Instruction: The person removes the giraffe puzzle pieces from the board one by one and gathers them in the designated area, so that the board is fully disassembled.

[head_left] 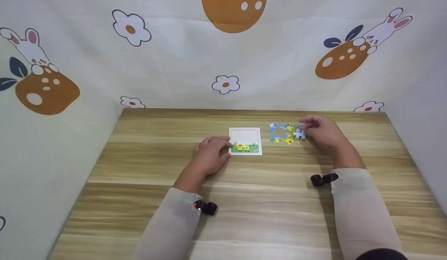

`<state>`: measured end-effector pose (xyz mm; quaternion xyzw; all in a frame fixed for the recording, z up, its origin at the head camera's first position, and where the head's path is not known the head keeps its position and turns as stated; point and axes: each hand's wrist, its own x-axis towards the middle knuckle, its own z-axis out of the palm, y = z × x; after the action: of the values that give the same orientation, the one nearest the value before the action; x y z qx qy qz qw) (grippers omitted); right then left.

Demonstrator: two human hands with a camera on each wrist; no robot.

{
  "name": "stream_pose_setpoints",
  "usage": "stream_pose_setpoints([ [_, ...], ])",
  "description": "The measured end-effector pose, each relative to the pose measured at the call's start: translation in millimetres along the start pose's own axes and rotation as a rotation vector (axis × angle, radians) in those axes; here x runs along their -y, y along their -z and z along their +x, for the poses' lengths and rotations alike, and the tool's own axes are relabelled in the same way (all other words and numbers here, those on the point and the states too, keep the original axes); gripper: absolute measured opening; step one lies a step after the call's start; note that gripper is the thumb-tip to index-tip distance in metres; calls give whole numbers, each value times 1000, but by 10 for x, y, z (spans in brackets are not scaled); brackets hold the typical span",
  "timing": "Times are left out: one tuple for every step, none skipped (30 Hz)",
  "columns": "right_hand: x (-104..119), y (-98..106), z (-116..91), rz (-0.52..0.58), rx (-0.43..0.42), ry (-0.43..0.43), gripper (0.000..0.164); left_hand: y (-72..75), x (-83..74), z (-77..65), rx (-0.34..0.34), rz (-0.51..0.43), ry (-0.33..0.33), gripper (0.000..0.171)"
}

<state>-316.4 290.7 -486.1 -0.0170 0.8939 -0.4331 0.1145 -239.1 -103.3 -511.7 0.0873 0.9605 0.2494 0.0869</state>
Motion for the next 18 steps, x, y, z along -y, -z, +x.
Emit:
stream_pose_setpoints([
  [-9,3,4,-1,6,-10,37,4,-2,-2,1,1,2,33],
  [-17,7,4,-3,10,-18,36,7,-4,-3,1,2,2,33],
  [-25,13,5,-3,14,-23,36,10,-5,-5,1,1,2,33],
  [-36,19,-1,-4,18,-32,35,10,-7,-4,2,1,0,33],
  [-47,24,-4,-16,19,-31,35,10,-7,-2,2,-1,-2,33],
  [-57,30,-4,-25,21,-29,34,9,-7,-1,2,-3,-2,33],
  [-64,34,-3,-29,23,-30,34,9,-7,2,1,-2,-2,33],
  [-68,38,-2,-35,23,-32,33,9,-7,2,0,-3,-2,33],
  [-72,40,-1,-40,24,-33,33,9,-7,3,-2,-4,-1,32],
  [-75,42,3,-48,26,-32,32,8,-7,4,-4,-4,-1,32],
  [-80,44,7,-54,27,-33,32,6,-6,5,-6,-4,-1,32],
  [-83,44,10,-56,30,-31,32,6,-7,4,-8,-4,0,32],
  [-86,45,11,-59,33,-31,32,5,-7,3,-9,-4,0,33],
  [-86,46,12,-63,35,-31,31,5,-7,3,-9,-3,1,33],
  [-88,45,13,-64,38,-31,31,4,-7,3,-9,-4,2,33],
  [-88,45,14,-65,40,-36,31,4,-7,3,-9,-4,3,33],
  [-85,45,12,-64,42,-41,31,3,-6,4,-8,-5,4,33],
  [-80,45,8,-65,43,-46,31,3,-6,4,-8,-4,4,33],
])
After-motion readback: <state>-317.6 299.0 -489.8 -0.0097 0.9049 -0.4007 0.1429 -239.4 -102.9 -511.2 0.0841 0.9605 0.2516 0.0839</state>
